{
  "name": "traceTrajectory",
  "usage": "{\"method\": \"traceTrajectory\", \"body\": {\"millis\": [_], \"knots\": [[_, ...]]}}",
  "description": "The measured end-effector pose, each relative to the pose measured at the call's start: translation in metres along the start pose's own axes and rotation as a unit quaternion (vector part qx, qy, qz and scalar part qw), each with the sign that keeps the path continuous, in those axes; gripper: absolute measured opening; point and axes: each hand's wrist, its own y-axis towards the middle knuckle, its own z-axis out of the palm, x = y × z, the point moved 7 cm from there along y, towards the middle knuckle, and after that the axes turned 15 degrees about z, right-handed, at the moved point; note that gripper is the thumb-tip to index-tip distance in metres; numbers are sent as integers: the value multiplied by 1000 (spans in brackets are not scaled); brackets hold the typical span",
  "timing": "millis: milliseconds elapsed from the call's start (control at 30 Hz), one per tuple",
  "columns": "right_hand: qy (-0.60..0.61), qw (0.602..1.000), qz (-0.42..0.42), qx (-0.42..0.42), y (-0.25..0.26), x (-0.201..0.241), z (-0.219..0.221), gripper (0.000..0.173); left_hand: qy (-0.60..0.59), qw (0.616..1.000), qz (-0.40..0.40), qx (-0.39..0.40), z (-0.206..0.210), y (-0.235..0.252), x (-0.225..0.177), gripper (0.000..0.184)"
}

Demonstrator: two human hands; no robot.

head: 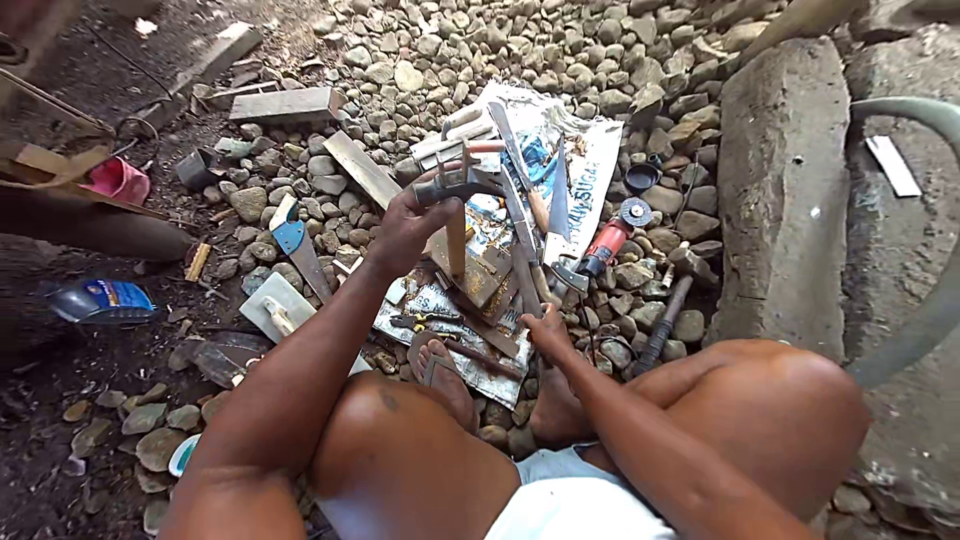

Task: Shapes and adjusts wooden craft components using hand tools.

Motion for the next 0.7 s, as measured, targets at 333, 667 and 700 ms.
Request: {"method": "traceTrajectory", "body": {"millis": [333,667,700], "knots": [[-124,895,-429,8,-228,199,-98,68,115,992,32,-39,2,1,-38,32],[-358,731,-561,-148,-339,241,-98,61,397,912,100,-33,15,5,-66,24],[-356,729,-565,-150,-343,241,-97,62,408,907,99,-31,15,5,-66,25]]}}
